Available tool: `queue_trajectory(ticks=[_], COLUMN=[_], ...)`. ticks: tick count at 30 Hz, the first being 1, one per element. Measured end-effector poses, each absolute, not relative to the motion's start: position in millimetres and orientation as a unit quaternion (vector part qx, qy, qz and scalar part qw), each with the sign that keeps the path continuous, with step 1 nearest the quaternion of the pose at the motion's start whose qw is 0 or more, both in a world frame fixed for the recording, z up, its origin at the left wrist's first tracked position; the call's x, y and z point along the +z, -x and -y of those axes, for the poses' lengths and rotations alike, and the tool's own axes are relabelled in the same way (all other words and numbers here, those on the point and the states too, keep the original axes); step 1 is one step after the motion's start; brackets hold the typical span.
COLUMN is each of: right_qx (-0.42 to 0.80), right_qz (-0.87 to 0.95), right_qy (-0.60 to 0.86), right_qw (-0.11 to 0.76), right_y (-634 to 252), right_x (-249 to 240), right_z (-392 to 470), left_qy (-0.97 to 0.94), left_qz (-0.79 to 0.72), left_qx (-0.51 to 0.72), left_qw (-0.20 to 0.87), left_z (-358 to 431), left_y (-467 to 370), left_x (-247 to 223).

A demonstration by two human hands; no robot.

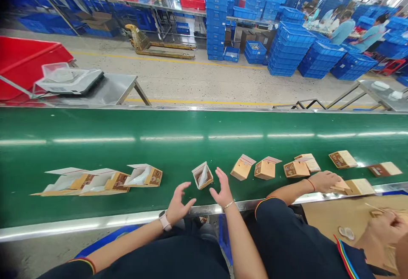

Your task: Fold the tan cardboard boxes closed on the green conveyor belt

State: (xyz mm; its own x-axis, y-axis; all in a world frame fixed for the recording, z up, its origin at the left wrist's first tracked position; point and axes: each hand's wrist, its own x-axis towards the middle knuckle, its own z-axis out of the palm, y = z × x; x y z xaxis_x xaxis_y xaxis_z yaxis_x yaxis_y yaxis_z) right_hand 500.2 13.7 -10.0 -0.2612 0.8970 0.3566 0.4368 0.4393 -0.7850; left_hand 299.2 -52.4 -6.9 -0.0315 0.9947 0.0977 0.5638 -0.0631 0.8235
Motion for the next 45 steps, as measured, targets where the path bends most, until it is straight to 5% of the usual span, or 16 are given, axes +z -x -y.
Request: queue_trajectory(ticks=[15, 21, 27, 32, 36, 39, 42, 45], right_qx=[0.167, 0.241, 0.234, 0.35, 0.445, 0.455, 0.436, 0.253], right_qz=[0.849, 0.811, 0.508, 0.298, 0.273, 0.278, 0.28, 0.359], right_qy=[0.444, 0.408, 0.644, 0.724, 0.706, 0.713, 0.729, 0.74], right_qw=[0.234, 0.344, 0.523, 0.515, 0.479, 0.454, 0.447, 0.509], right_y=[-536, -529, -495, -487, -498, -512, -524, -524], right_x=[8, -10, -36, -41, -40, -36, -26, -11], right_z=[-54, -40, -21, -23, -33, -43, -43, -22], left_qy=[-0.805, -0.816, -0.748, -0.513, -0.305, -0.265, -0.248, -0.316], left_qz=[-0.49, -0.454, -0.482, -0.575, -0.575, -0.583, -0.599, -0.619], left_qx=[0.182, 0.206, 0.284, 0.455, 0.405, 0.387, 0.393, 0.424], left_qw=[0.281, 0.293, 0.357, 0.446, 0.642, 0.663, 0.652, 0.581], left_z=[-40, -47, -47, -35, -46, -60, -60, -27], left_y=[-341, -342, -358, -376, -389, -405, -414, -396], left_x=[25, 17, 3, -11, -15, -12, -6, -10])
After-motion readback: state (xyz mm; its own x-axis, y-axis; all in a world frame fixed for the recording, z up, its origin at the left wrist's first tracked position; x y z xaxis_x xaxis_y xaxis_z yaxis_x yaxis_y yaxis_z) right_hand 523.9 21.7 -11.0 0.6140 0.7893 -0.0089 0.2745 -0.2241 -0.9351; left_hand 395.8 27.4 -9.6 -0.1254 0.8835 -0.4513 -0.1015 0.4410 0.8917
